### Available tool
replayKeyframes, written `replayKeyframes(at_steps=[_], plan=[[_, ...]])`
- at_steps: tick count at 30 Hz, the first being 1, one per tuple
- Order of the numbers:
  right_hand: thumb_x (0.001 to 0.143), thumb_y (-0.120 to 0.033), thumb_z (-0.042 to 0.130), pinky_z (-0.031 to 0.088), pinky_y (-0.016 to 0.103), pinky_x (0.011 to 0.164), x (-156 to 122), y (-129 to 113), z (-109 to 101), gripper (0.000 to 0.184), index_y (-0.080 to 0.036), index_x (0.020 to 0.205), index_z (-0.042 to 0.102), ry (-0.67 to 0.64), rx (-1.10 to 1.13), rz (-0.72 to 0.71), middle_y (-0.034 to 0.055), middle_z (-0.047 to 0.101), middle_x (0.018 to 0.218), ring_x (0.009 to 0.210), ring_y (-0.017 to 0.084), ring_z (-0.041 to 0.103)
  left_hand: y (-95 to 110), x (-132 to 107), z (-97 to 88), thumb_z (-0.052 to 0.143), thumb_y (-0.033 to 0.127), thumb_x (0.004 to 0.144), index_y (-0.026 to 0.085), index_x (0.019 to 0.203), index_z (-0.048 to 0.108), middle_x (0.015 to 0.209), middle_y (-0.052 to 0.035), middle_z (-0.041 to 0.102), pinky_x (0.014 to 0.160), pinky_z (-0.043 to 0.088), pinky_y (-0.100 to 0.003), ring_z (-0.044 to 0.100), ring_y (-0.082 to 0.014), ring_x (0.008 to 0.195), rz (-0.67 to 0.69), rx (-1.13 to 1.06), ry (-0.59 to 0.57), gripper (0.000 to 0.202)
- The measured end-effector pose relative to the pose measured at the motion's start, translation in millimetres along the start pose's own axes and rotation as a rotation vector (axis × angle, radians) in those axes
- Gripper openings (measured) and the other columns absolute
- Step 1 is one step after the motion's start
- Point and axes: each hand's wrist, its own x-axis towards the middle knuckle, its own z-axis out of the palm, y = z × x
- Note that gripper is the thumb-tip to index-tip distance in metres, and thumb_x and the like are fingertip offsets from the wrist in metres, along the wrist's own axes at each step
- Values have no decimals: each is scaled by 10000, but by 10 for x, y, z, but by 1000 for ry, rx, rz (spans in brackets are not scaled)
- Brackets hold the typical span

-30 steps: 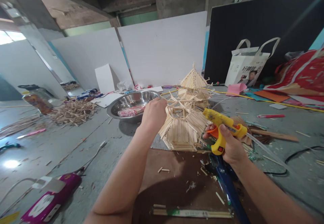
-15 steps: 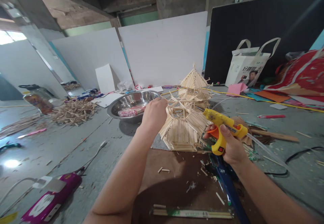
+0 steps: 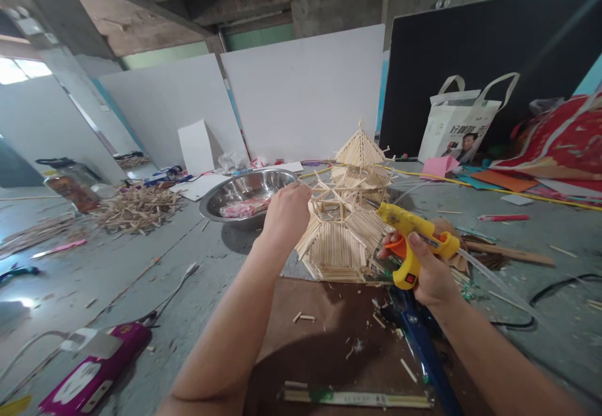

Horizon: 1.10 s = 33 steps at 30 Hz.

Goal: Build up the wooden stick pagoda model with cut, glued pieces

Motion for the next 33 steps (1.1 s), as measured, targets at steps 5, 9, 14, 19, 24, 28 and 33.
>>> replayKeyframes(at_steps=[5, 9, 14, 19, 24, 28, 33], plan=[[682, -428, 577, 478, 291, 591, -4, -11, 9, 229, -203, 691, 612, -10, -6, 0, -6, 603, 674, 560, 136, 581, 4, -4, 0, 333, 144, 802, 151, 741, 597, 757, -66, 599, 602, 398, -274, 565, -182, 704, 13, -10, 5, 271], [683, -426, 577, 476, 289, 593, -5, -21, 11, 227, -203, 706, 612, -14, -4, -5, -9, 597, 665, 553, 132, 579, -5, -7, -8, 330, 160, 811, 150, 765, 605, 775, -68, 608, 606, 399, -277, 566, -182, 708, 12, -23, -1, 279], [687, -419, 572, 481, 300, 588, -3, -20, 10, 221, -200, 680, 601, -11, -9, -16, -6, 596, 647, 548, 139, 578, -37, -24, -42, 364, 210, 810, 175, 877, 607, 802, -58, 617, 618, 403, -280, 567, -179, 722, 6, -53, -1, 254], [690, -433, 566, 480, 295, 607, -7, -13, 0, 236, -202, 713, 612, -22, 0, -6, -6, 595, 657, 571, 137, 582, -79, -75, -146, 406, 270, 805, 209, 1018, 556, 879, -50, 607, 591, 401, -270, 552, -145, 656, -61, -72, 109, 268], [683, -426, 577, 479, 290, 589, -17, -51, 27, 233, -196, 694, 611, -23, 13, -22, -7, 587, 678, 572, 135, 578, -114, -252, -275, 430, 286, 798, 176, 881, 584, 861, -38, 594, 562, 392, -231, 505, -93, 583, -104, -131, 334, 206], [673, -432, 583, 477, 283, 588, -31, -94, 51, 240, -192, 673, 604, -20, 11, -24, -9, 587, 678, 577, 136, 583, -134, -556, -319, 425, 260, 797, 173, 760, 580, 702, -8, 585, 551, 381, -207, 510, -96, 597, -4, -177, 235, 181], [677, -432, 575, 486, 313, 586, -55, -169, 52, 242, -193, 662, 603, -57, 19, -36, -8, 594, 674, 549, 140, 583, -175, -1081, -265, 392, 224, 799, 196, 768, 589, 733, -7, 621, 590, 391, -214, 562, -123, 675, 203, -212, -506, 202]])
